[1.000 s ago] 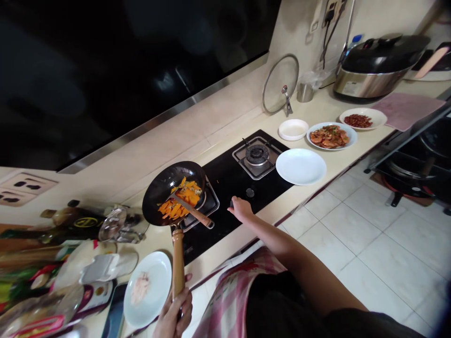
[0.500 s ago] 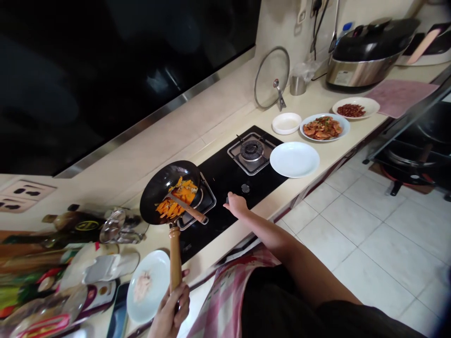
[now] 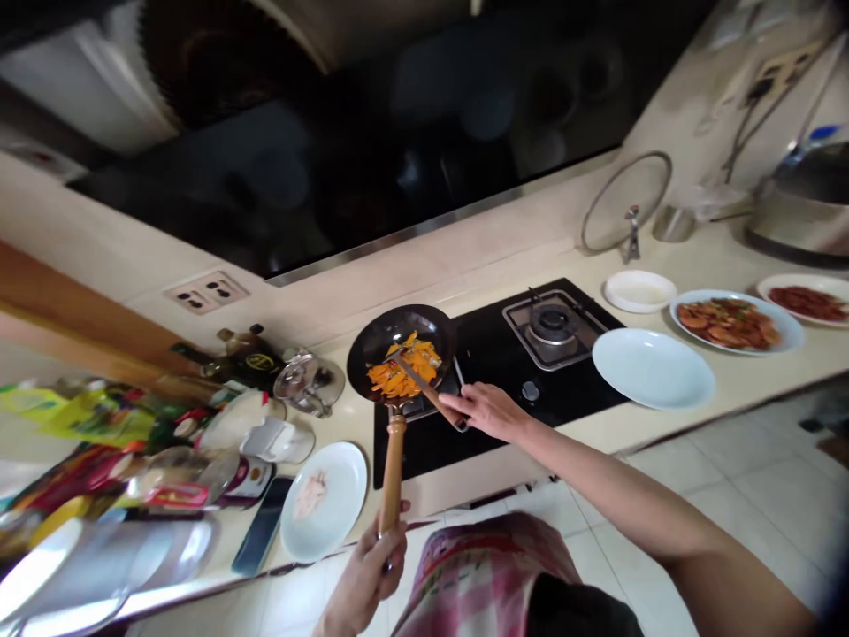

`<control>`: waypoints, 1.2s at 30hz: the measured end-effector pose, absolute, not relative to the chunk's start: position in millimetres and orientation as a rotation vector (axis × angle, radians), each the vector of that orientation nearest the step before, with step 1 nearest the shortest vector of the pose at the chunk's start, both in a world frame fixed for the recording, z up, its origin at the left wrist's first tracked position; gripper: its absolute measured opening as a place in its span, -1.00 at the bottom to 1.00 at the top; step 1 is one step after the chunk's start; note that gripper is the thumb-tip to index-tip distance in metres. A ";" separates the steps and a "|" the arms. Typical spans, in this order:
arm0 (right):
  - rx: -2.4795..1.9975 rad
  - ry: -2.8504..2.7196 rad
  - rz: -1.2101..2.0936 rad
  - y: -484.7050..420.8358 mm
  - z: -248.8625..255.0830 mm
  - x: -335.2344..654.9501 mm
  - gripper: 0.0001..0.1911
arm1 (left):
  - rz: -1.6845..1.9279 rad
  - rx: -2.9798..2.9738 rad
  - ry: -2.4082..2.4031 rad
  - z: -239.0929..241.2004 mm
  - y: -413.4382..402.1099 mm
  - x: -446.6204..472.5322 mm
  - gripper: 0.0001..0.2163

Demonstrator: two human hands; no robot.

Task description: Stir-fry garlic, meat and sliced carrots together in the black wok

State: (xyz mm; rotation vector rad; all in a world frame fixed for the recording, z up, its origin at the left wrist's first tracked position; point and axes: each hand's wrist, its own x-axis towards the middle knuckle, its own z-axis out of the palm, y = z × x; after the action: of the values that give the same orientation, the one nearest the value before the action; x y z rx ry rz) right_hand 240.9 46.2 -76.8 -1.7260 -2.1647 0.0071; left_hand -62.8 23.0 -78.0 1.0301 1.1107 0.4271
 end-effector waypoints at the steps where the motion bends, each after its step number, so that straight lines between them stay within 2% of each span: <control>1: -1.600 -2.305 -0.045 53.9 -70.4 235.7 -0.46 | 0.426 1.028 1.099 -78.8 23.8 -63.6 -0.59; 3: -1.442 -2.481 -0.137 69.6 -56.8 224.3 -0.67 | 0.421 1.012 1.053 -81.4 25.4 -66.0 -0.56; 5: -1.455 -2.506 -0.195 78.8 -37.2 215.7 -0.77 | 0.419 1.000 0.988 -84.4 27.1 -69.3 -0.54; 11: -1.461 -2.411 -0.180 27.4 67.9 204.7 -0.72 | 0.328 0.987 0.892 -90.9 35.8 -78.3 -0.45; 14: -1.495 -2.484 -0.066 -7.8 95.1 181.8 -0.70 | 0.275 0.969 0.823 -93.4 41.4 -80.9 -0.40; 18: -1.613 -2.510 -0.113 4.7 63.9 142.7 -0.76 | 0.231 0.910 0.764 -95.8 45.4 -81.9 -0.36; 21: -1.716 -2.398 -0.206 43.9 40.9 142.6 -0.76 | 0.237 0.916 0.767 -95.9 45.8 -83.1 -0.43; 26: -1.830 -1.807 -0.110 79.4 75.6 203.0 -0.75 | 0.244 0.942 0.756 -95.3 47.6 -88.6 -0.47; 30: -1.908 -1.317 0.085 100.5 87.9 239.3 -0.74 | 0.281 0.890 0.779 -95.6 47.4 -89.1 -0.46; 33: -1.776 -1.071 0.306 126.1 60.1 238.8 -0.60 | 0.303 0.894 0.806 -93.4 46.3 -87.4 -0.47; 36: -1.690 -1.114 0.443 137.0 40.7 230.2 -0.51 | 0.343 0.894 0.833 -88.0 45.4 -87.6 -0.55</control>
State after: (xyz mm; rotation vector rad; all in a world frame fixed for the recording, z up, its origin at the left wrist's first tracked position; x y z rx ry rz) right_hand 230.2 137.0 40.7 -1.6898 -1.1136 0.4429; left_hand -87.6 45.4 -88.0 0.8937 0.8334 0.3435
